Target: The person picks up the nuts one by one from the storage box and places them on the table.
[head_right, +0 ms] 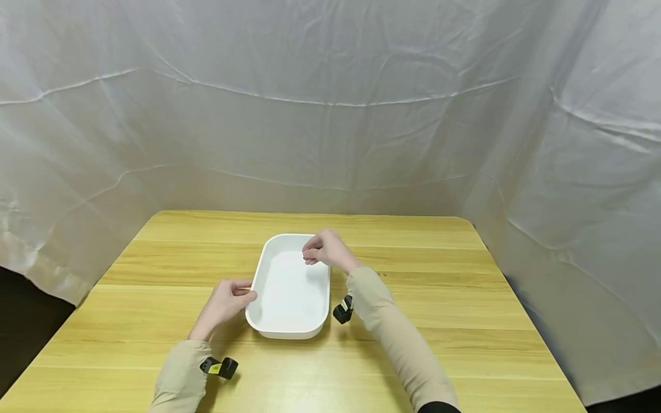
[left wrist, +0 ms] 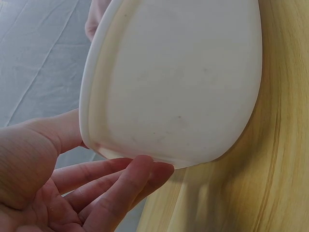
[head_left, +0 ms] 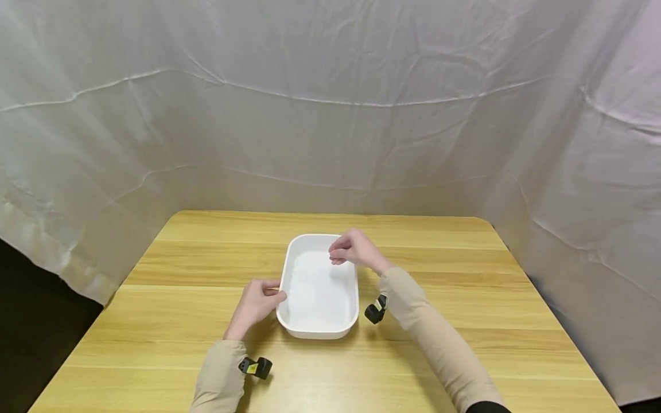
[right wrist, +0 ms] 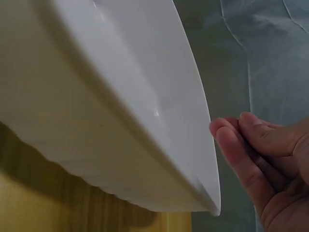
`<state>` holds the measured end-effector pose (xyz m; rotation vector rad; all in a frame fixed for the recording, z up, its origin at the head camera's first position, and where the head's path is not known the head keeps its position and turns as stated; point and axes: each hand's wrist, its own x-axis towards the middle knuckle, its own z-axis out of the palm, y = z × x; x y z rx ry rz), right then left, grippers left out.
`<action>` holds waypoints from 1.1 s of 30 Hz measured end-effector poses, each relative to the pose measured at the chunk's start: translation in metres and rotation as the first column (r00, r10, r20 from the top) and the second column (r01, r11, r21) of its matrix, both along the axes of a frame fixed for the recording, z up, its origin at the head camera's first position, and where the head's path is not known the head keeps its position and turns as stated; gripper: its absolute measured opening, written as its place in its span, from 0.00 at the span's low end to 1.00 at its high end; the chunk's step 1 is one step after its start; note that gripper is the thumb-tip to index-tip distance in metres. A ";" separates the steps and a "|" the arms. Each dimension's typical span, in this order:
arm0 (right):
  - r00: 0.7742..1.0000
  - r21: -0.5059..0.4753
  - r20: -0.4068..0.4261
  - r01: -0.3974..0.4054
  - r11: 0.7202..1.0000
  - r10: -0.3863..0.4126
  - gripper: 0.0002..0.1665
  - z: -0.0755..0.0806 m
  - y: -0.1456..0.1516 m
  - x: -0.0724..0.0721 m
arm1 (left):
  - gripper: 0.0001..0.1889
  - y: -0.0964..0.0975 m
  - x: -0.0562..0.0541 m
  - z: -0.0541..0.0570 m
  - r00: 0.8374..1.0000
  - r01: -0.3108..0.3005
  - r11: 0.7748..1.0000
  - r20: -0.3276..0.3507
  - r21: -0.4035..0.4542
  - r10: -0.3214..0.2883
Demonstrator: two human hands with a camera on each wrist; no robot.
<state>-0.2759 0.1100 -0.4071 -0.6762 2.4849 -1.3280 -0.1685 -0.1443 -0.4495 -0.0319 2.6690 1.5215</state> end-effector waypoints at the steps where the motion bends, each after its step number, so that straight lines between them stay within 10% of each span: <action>1: 1.000 -0.022 -0.001 -0.001 1.000 0.001 0.12 -0.002 0.002 0.000 | 0.20 0.000 0.000 0.000 1.000 0.001 1.000 0.000 -0.001 -0.001; 12: 0.994 -0.200 -0.092 0.033 0.979 -0.052 0.13 -0.016 0.019 0.015 | 0.21 0.000 0.001 0.000 1.000 -0.009 1.000 0.010 -0.002 0.009; 33: 0.961 -0.507 -0.180 0.094 0.857 -0.212 0.12 -0.052 0.049 0.044 | 0.20 -0.001 0.002 0.001 1.000 -0.004 1.000 -0.008 -0.008 0.004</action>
